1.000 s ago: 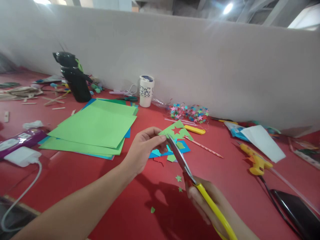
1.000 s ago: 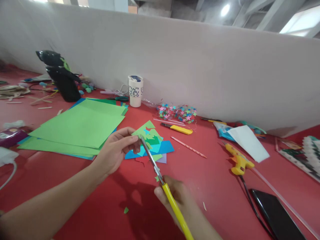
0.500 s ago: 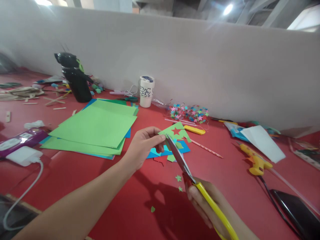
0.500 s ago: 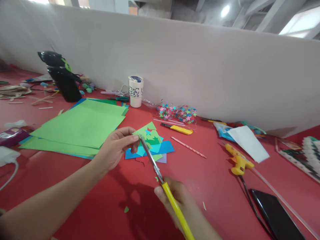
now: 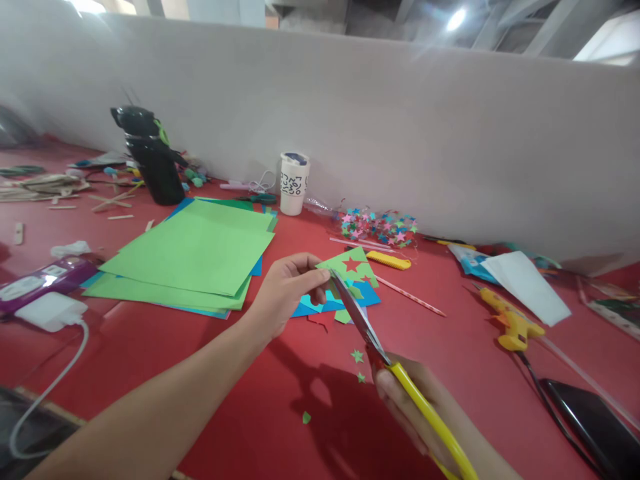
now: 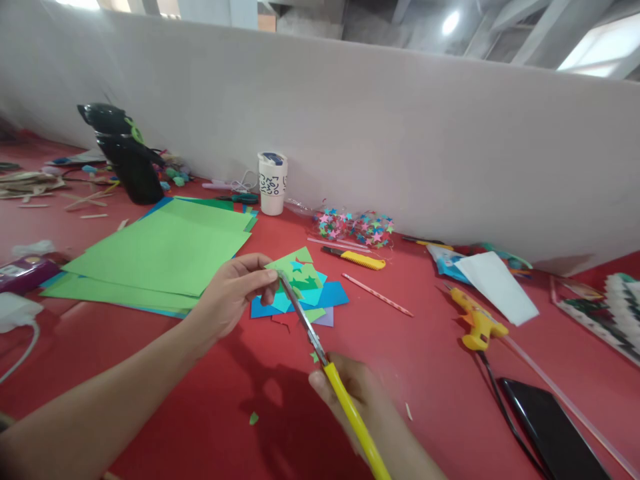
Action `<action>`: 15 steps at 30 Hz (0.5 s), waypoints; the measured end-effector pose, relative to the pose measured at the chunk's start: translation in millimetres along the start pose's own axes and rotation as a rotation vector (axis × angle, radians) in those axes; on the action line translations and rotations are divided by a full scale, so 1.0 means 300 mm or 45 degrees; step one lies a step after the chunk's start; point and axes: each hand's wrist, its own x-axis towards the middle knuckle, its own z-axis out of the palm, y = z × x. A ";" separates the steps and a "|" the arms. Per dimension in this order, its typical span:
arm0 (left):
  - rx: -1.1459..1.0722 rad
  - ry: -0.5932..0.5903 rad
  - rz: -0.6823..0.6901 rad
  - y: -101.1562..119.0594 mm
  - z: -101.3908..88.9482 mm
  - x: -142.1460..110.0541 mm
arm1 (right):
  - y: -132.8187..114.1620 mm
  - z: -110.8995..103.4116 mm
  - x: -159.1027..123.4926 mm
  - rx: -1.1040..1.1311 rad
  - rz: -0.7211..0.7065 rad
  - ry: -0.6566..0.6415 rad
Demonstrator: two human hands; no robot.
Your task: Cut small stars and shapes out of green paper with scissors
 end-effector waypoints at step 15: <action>-0.037 0.002 -0.008 -0.006 0.000 -0.001 | -0.006 -0.004 0.010 -0.002 -0.020 -0.055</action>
